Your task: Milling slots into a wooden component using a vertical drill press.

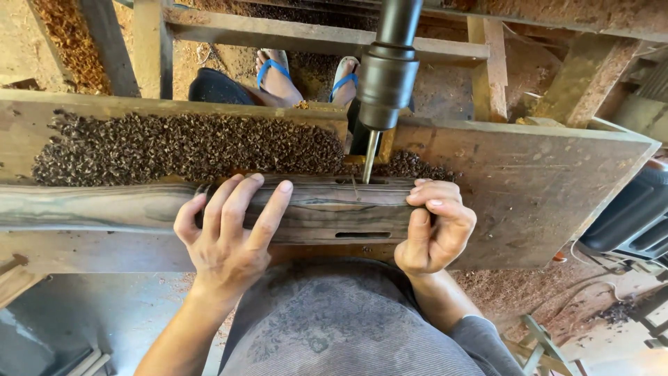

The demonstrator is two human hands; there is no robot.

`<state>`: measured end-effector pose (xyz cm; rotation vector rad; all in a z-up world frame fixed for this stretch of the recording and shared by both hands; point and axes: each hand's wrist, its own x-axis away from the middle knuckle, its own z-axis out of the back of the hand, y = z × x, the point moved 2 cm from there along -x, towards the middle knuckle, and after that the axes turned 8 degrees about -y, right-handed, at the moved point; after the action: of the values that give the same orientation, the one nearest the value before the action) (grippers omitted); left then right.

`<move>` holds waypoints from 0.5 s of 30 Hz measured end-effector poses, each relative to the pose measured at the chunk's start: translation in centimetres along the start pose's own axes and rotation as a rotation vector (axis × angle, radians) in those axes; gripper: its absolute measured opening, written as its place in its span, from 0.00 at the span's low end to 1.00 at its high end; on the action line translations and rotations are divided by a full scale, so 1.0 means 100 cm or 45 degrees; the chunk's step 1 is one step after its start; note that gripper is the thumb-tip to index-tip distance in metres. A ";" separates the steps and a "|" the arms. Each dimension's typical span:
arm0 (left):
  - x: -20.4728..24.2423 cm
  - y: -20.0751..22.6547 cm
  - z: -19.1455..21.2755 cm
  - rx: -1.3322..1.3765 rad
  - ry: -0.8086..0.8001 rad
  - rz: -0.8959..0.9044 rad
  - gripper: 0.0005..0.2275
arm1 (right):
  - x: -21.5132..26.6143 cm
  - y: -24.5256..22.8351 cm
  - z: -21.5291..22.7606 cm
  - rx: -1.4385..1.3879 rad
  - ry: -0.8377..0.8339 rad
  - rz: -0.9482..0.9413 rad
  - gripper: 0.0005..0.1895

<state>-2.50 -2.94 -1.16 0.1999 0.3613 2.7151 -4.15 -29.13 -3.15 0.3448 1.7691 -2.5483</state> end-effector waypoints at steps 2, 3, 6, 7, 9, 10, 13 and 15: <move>0.003 0.001 0.002 -0.037 -0.030 0.041 0.27 | -0.001 -0.002 0.002 -0.008 -0.043 0.025 0.13; 0.001 0.001 0.004 -0.039 -0.026 0.039 0.27 | -0.002 -0.001 0.003 -0.009 -0.040 0.029 0.13; -0.002 0.001 0.011 0.154 0.024 0.067 0.29 | -0.002 0.003 0.007 -0.110 0.035 0.074 0.20; -0.005 0.001 0.013 0.199 0.016 0.064 0.31 | -0.001 0.004 0.008 -0.125 0.070 0.078 0.21; -0.004 0.001 0.012 0.244 0.006 0.059 0.34 | 0.003 0.004 0.010 -0.139 0.107 0.081 0.22; -0.001 0.000 0.009 0.230 -0.017 0.053 0.33 | 0.006 0.004 0.010 -0.137 0.064 0.037 0.20; 0.002 0.000 0.007 0.214 -0.062 0.046 0.33 | 0.011 0.003 0.010 -0.133 0.038 -0.020 0.17; 0.001 0.000 0.008 0.216 -0.086 0.040 0.33 | 0.013 0.003 0.011 -0.126 0.060 -0.035 0.15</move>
<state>-2.44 -2.73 -0.39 0.3460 0.5733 2.7009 -5.56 -30.16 -3.33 0.3832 1.9208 -2.4789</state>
